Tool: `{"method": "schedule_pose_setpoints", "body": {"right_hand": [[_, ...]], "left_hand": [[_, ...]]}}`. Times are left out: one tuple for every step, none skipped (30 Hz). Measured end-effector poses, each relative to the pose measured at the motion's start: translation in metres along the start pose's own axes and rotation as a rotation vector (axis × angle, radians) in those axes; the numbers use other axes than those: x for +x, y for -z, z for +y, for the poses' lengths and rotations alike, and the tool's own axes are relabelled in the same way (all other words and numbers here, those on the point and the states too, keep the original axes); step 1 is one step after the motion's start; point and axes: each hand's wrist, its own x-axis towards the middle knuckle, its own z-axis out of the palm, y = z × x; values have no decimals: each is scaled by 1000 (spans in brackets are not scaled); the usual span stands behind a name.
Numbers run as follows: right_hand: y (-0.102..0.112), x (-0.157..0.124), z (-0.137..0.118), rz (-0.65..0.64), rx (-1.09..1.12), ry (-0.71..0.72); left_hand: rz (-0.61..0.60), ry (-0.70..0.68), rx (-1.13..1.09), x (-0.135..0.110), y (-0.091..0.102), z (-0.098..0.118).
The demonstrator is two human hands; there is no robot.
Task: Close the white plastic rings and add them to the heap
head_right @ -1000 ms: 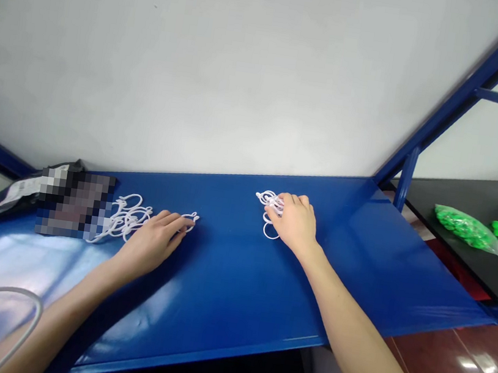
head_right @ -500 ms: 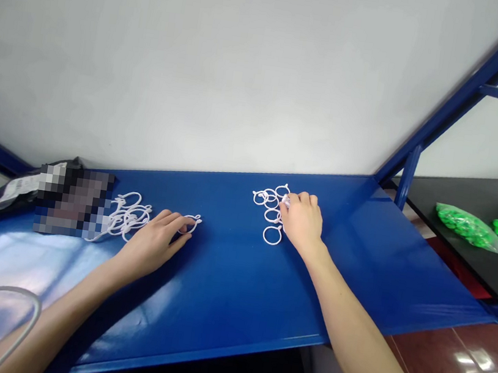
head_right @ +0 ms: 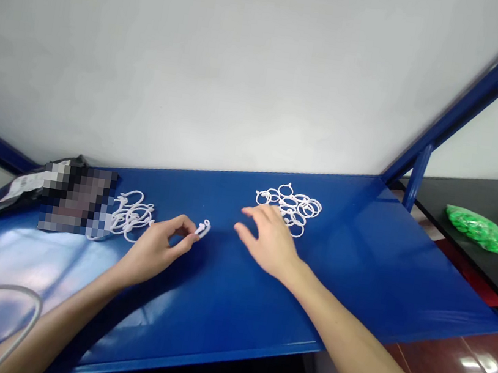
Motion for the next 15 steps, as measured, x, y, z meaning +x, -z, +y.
{"method": "schedule_pose_setpoints", "body": {"right_hand": [[-4, -3, -8, -75, 138, 4], [-8, -5, -15, -139, 264, -1], [-11, -7, -20, -186, 371, -16], [-13, -8, -25, -217, 461, -38], [-15, -10, -29, -234, 534, -64], [-15, -10, -31, -242, 591, -93], [-16, -11, -32, -243, 635, -120], [-16, -11, -32, -240, 666, -144], [-16, -12, -32, -235, 686, -164], [-15, -12, -32, -228, 694, -177], [-15, -13, -32, -223, 694, -186], [-15, -13, -32, -221, 690, -191], [-15, -14, -32, -225, 685, -192], [-15, -15, -32, -229, 680, -191], [-15, -16, -33, -234, 676, -186]], "left_hand": [[-44, 43, -119, -1, -1, 4], [-88, 73, -233, -2, -3, 8], [-126, 91, -336, -3, -4, 11], [-158, 100, -421, -4, -6, 13], [-187, 105, -488, -5, -8, 14], [-206, 107, -538, -6, -10, 15], [-213, 110, -573, -6, -12, 15], [-207, 113, -598, -7, -14, 15], [-191, 116, -617, -7, -15, 15], [-168, 119, -633, -8, -17, 14], [-143, 123, -644, -8, -18, 14], [-117, 127, -652, -9, -19, 13], [-92, 130, -657, -9, -20, 13], [-70, 133, -658, -10, -21, 13], [-50, 135, -657, -11, -22, 13]]}}
